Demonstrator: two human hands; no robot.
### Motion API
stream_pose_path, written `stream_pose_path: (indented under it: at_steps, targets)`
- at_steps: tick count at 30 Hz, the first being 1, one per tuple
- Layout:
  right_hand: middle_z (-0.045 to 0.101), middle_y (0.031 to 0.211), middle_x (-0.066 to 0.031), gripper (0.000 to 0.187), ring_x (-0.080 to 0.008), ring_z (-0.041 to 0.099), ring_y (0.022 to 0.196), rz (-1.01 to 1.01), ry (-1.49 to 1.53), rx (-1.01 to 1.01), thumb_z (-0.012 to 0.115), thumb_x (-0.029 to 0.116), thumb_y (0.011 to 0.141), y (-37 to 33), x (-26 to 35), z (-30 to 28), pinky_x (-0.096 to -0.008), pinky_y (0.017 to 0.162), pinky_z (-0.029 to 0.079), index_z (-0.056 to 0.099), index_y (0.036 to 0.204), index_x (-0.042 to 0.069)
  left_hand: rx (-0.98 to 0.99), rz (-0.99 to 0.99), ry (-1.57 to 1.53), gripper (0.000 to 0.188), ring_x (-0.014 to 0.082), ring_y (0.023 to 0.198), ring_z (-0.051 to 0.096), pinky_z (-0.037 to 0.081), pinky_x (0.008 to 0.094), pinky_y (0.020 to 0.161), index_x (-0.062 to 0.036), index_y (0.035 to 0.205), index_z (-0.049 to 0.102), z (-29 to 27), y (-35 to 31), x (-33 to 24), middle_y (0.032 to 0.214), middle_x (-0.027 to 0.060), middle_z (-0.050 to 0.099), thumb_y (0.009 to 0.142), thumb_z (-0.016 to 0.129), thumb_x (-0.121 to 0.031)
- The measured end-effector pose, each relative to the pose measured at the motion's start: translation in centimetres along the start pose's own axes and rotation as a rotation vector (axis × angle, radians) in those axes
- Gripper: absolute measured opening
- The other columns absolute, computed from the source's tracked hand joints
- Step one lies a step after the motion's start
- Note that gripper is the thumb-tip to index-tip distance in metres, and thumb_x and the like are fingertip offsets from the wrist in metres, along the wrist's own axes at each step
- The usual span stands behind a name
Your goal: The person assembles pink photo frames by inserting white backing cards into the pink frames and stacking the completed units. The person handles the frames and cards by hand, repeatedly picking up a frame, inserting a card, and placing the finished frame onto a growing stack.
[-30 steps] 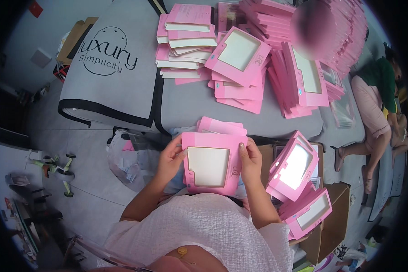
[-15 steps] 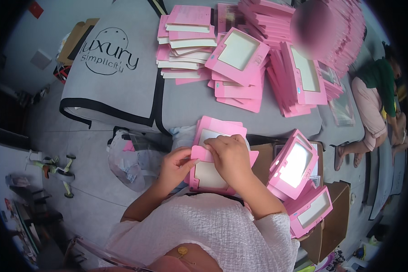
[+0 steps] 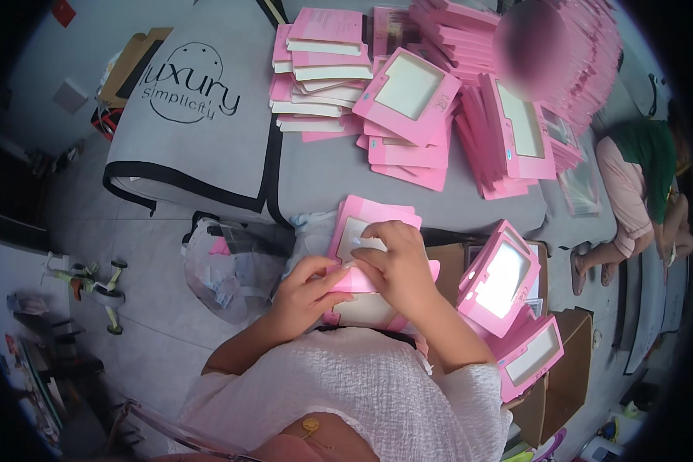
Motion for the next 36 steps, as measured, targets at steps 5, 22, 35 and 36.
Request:
stream_pose_path:
  at_steps: [5, 22, 35, 36]
  targets:
    - [0.06, 0.1, -0.0076, 0.045, -0.0267, 0.056, 0.095, -0.114, -0.122, 0.045, 0.074, 0.03, 0.067, -3.3, -2.2, -1.8, -0.0385, 0.082, 0.041, 0.067, 0.105, 0.007, -0.029, -0.032, 0.04, 0.042, 0.0217, 0.079, 0.061, 0.051, 0.0301, 0.069, -0.0019, 0.109, 0.063, -0.3, -0.5, 0.7, 0.097, 0.0086, 0.057, 0.072, 0.077, -0.017]
    - [0.063, 0.072, -0.0111, 0.013, -0.0273, 0.058, 0.075, 0.336, 0.038, 0.203, 0.056, 0.0, 0.08, -2.5, -0.8, -2.9, -0.0362, 0.083, 0.037, 0.067, 0.085, 0.006, 0.064, 0.029, 0.083, 0.04, 0.0233, 0.083, 0.061, 0.051, 0.0307, 0.069, -0.001, 0.112, 0.061, 0.0, 0.0, -1.2, 0.1, 0.0102, 0.055, 0.077, 0.073, -0.017]
    - [0.064, 0.08, -0.0099, 0.021, -0.0278, 0.058, 0.082, 0.274, 0.051, 0.118, 0.057, -0.005, 0.078, -2.7, 0.3, -1.6, -0.0373, 0.08, 0.036, 0.067, 0.095, 0.005, 0.104, 0.191, 0.331, 0.049, 0.0295, 0.106, 0.054, 0.049, 0.0369, 0.086, 0.0044, 0.108, 0.057, 0.2, 2.1, -3.2, 0.112, 0.0154, 0.054, 0.071, 0.076, -0.02]
    - [0.064, 0.08, -0.0099, 0.021, -0.0276, 0.058, 0.082, 0.288, 0.048, 0.119, 0.057, -0.004, 0.079, -2.5, 0.4, -1.8, -0.037, 0.079, 0.036, 0.067, 0.095, 0.005, 0.091, 0.229, 0.358, 0.05, 0.0294, 0.105, 0.055, 0.049, 0.0366, 0.086, 0.0042, 0.109, 0.056, 0.7, 2.5, -3.3, 0.111, 0.0155, 0.054, 0.07, 0.076, -0.021]
Point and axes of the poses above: each hand's wrist, its own y-axis towards the middle knuckle, its own z-axis out of the palm, x = y × z, the point moved 3 cm from there along y, towards the middle knuckle
